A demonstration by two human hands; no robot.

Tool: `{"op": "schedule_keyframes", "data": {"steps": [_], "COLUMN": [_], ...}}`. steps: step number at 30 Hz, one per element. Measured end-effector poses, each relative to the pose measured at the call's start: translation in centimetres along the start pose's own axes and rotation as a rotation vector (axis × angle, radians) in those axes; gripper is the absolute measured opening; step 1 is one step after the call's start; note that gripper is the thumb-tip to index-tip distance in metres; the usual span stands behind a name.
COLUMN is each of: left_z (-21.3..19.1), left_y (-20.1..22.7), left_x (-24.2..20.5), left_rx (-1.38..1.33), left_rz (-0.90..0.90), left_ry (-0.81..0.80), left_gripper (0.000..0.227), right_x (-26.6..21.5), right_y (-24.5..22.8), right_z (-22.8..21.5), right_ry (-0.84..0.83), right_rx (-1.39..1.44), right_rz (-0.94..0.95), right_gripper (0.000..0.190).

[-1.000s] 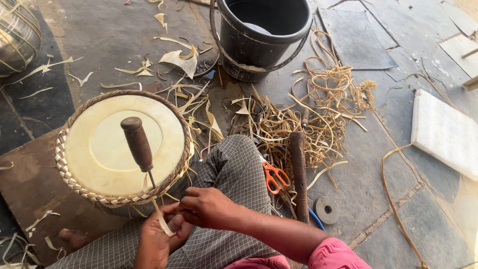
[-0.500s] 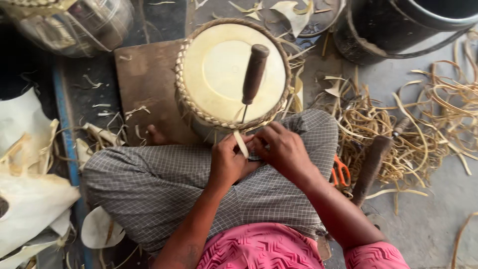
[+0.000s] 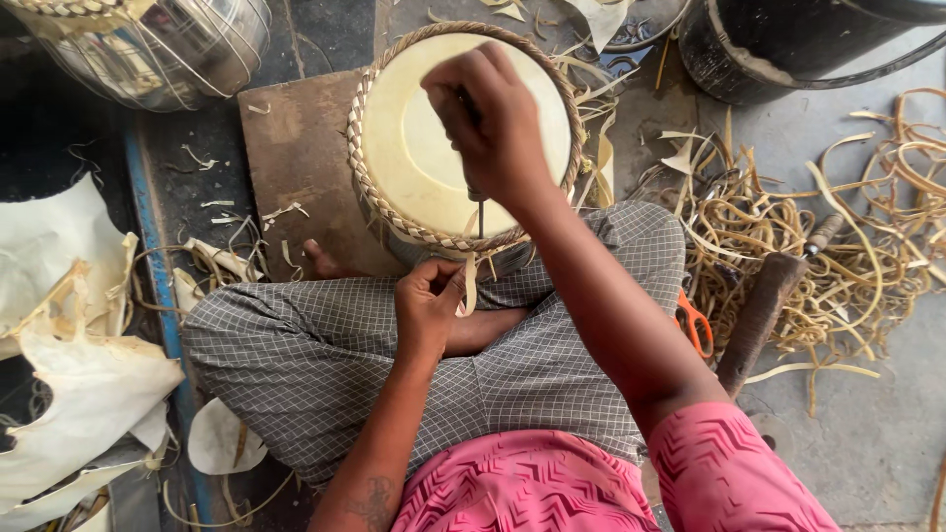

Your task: The person weaves strips of material around the rim of a drum using a hand tool.

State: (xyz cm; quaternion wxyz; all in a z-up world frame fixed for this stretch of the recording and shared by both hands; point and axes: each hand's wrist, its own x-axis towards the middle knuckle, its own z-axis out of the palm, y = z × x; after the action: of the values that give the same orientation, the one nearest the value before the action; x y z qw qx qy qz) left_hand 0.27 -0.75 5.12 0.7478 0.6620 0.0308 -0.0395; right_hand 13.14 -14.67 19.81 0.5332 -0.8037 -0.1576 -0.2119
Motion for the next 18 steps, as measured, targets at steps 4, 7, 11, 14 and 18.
{"op": "schedule_keyframes", "data": {"steps": [4, 7, 11, 14, 18], "left_z": [-0.3, -0.2, 0.2, 0.4, 0.4], "left_y": [0.8, 1.3, 1.4, 1.6, 1.7], "left_x": [-0.4, -0.3, -0.3, -0.2, -0.3], "left_rx": [0.161, 0.217, 0.270, 0.242, 0.250], "left_rz": [0.045, 0.068, 0.107, 0.115, 0.131], "left_ry": [0.077, 0.080, 0.049, 0.024, 0.018], "left_gripper": [0.008, 0.008, 0.007, 0.006, 0.004], "right_x": [0.3, 0.0, 0.2, 0.1, 0.1], "right_y": [1.2, 1.6, 2.0, 2.0, 2.2], "right_z": [1.6, 1.6, 1.4, 1.5, 1.5], "right_ry": [0.049, 0.061, 0.062, 0.072, 0.063], "right_rx": [-0.144, -0.143, -0.149, -0.151, -0.117], "right_rz": [-0.284, -0.301, -0.301, -0.311, -0.276], "right_gripper": [0.003, 0.005, 0.005, 0.005, 0.005]}}
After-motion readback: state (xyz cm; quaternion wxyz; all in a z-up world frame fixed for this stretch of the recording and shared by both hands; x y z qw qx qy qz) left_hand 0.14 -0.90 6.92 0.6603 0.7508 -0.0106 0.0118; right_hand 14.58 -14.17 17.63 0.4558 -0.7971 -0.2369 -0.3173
